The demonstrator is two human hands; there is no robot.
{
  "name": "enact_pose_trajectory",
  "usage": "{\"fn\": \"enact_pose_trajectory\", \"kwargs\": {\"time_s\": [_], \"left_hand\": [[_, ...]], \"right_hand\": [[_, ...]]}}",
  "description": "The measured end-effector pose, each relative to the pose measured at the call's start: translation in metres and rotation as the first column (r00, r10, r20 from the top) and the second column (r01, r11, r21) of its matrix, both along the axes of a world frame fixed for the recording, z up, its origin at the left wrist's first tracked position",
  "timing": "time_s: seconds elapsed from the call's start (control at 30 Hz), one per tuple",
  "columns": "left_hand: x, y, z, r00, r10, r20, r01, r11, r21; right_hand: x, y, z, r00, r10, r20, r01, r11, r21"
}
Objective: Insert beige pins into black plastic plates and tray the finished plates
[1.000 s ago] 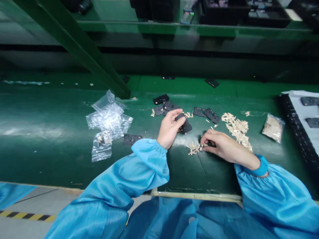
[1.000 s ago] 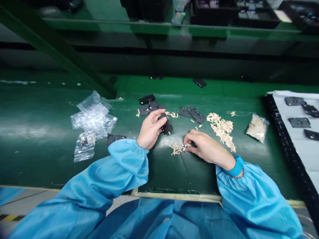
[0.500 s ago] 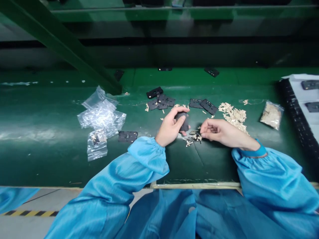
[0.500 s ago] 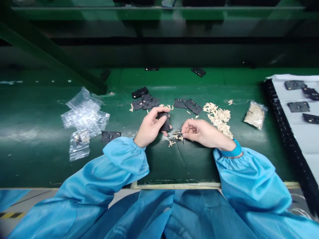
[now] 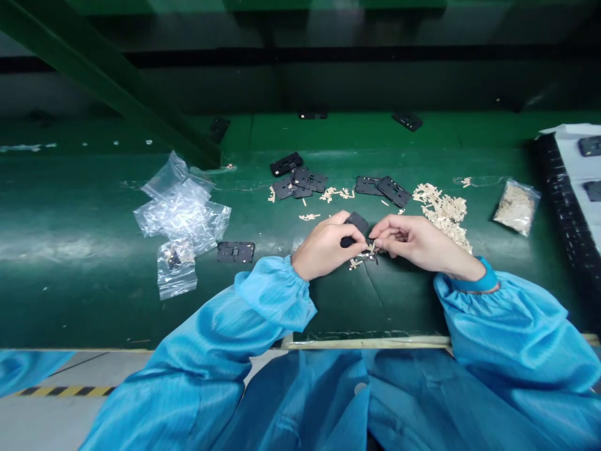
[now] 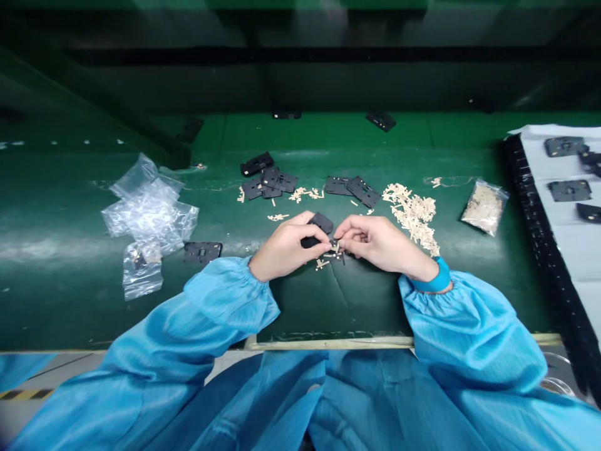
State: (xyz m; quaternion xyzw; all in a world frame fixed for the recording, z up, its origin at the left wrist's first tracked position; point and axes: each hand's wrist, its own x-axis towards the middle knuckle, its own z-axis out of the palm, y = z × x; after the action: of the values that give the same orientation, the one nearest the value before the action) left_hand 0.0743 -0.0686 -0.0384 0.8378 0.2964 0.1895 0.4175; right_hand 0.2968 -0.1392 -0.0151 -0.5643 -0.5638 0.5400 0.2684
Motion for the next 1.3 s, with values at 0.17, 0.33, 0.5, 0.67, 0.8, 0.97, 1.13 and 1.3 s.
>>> {"fn": "enact_pose_trajectory", "kwargs": {"time_s": [0.17, 0.33, 0.5, 0.67, 0.8, 0.97, 1.13, 1.3], "left_hand": [[0.0, 0.0, 0.0, 1.0, 0.016, -0.001, -0.016, 1.0, 0.0], [-0.001, 0.002, 0.001, 1.0, -0.016, -0.001, 0.016, 0.999, -0.04], [-0.003, 0.004, 0.006, 0.987, -0.153, 0.048, 0.157, 0.981, -0.11], [0.0, 0.004, 0.004, 0.998, 0.06, -0.003, -0.059, 0.985, -0.163], [0.003, 0.001, 0.001, 0.993, 0.121, 0.015, -0.116, 0.979, -0.167], [0.006, -0.004, -0.001, 0.986, 0.154, 0.066, -0.143, 0.978, -0.149], [0.005, -0.006, -0.003, 0.987, 0.096, 0.131, -0.084, 0.992, -0.098], [0.005, -0.004, -0.002, 0.993, 0.015, 0.118, 0.004, 0.987, -0.16]], "right_hand": [[0.003, 0.001, -0.001, 0.997, -0.055, 0.063, 0.051, 0.997, 0.066], [0.004, 0.002, -0.004, 0.993, -0.079, 0.089, 0.073, 0.995, 0.07], [0.005, 0.002, -0.003, 0.99, -0.137, 0.027, 0.135, 0.99, 0.048], [0.003, 0.001, 0.001, 0.989, -0.146, -0.035, 0.147, 0.989, 0.028], [-0.003, 0.0, 0.003, 0.983, -0.176, -0.051, 0.176, 0.984, 0.014], [-0.008, 0.0, 0.003, 0.977, -0.199, -0.075, 0.201, 0.98, 0.011], [0.0, 0.001, 0.004, 0.952, -0.281, -0.117, 0.29, 0.955, 0.066], [0.0, 0.0, 0.004, 0.955, -0.269, -0.127, 0.281, 0.955, 0.096]]}}
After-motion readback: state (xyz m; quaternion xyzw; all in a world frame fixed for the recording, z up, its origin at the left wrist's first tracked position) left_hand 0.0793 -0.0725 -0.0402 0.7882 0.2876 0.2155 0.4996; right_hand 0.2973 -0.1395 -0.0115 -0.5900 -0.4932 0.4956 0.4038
